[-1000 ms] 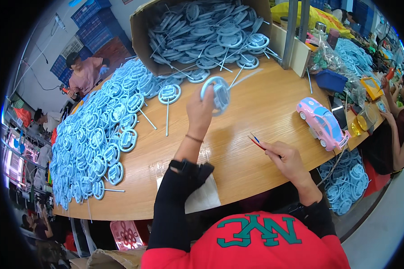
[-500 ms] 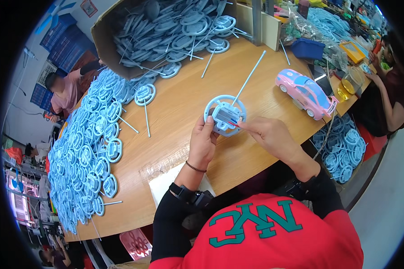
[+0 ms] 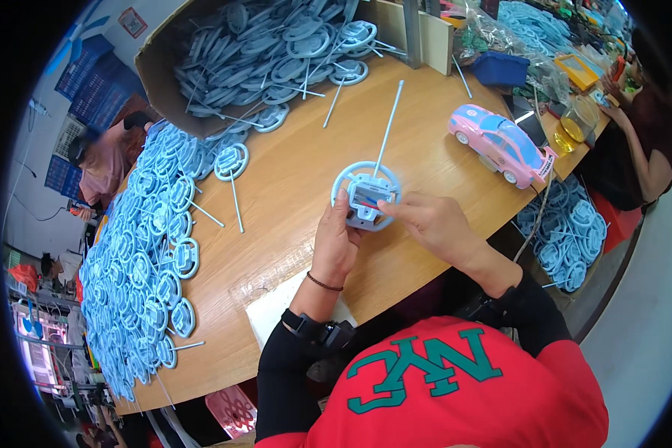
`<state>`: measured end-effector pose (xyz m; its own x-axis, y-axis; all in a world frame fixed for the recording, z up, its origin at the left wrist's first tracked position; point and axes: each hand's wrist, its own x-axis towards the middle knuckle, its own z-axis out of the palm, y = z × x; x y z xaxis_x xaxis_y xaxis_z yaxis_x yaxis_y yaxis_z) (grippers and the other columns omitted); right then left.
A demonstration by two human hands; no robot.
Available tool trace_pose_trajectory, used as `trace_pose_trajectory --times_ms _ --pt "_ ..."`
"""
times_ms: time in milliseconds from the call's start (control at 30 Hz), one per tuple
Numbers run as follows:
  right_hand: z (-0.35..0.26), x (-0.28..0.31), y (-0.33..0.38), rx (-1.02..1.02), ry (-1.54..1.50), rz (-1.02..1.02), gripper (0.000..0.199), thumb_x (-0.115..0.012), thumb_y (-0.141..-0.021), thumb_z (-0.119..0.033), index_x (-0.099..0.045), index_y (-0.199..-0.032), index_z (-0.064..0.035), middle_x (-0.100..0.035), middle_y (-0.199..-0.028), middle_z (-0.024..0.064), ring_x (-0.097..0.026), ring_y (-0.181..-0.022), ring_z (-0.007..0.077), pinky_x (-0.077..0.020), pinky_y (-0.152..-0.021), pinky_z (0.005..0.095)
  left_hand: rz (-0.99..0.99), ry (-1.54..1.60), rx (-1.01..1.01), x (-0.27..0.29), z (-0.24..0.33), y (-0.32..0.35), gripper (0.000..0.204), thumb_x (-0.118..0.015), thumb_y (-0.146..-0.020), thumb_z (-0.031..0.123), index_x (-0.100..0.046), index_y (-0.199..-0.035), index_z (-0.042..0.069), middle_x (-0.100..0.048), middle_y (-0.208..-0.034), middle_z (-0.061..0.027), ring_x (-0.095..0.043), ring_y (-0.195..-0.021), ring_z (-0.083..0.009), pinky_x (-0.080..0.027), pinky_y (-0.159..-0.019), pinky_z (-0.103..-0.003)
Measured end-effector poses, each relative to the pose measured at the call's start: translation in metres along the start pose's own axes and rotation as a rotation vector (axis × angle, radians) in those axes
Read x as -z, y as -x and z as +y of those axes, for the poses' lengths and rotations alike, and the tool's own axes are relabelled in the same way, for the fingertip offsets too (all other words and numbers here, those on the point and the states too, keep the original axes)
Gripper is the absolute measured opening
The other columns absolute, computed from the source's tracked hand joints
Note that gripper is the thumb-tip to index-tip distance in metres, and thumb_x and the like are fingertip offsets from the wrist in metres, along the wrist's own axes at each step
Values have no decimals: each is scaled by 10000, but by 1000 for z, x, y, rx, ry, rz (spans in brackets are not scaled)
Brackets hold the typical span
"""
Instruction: Assembling and inspecting plastic toy steering wheel components at a manufacturing workstation.
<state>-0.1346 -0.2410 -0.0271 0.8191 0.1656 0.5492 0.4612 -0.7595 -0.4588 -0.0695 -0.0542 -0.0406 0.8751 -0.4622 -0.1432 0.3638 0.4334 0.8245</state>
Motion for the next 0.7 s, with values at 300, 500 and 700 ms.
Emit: trace_pose_trajectory --times_ms 300,500,700 --pt "0 3 1 -35 4 -56 275 -620 -841 -116 -696 -1095 -191 -645 -819 80 -651 -707 278 -518 -598 387 -12 73 -14 5 -3 -5 351 -458 -1012 350 -504 -1243 91 -604 -1202 -109 -601 -1113 -235 -518 -953 -417" --pt "6 9 1 -7 -106 -31 290 -645 -817 -80 -699 -1089 -165 -676 -899 84 -662 -771 290 -527 -645 380 -130 132 83 0 4 -4 352 -447 -1016 339 -488 -1262 91 -602 -1205 -106 -592 -1128 -237 -506 -970 -432" --pt "5 10 4 -63 -188 -14 284 -658 -810 -76 -704 -1080 -152 -674 -879 89 -660 -781 289 -521 -652 380 -123 75 -56 -6 -1 -1 356 -448 -1015 334 -491 -1265 84 -601 -1206 -110 -589 -1131 -239 -503 -964 -433"
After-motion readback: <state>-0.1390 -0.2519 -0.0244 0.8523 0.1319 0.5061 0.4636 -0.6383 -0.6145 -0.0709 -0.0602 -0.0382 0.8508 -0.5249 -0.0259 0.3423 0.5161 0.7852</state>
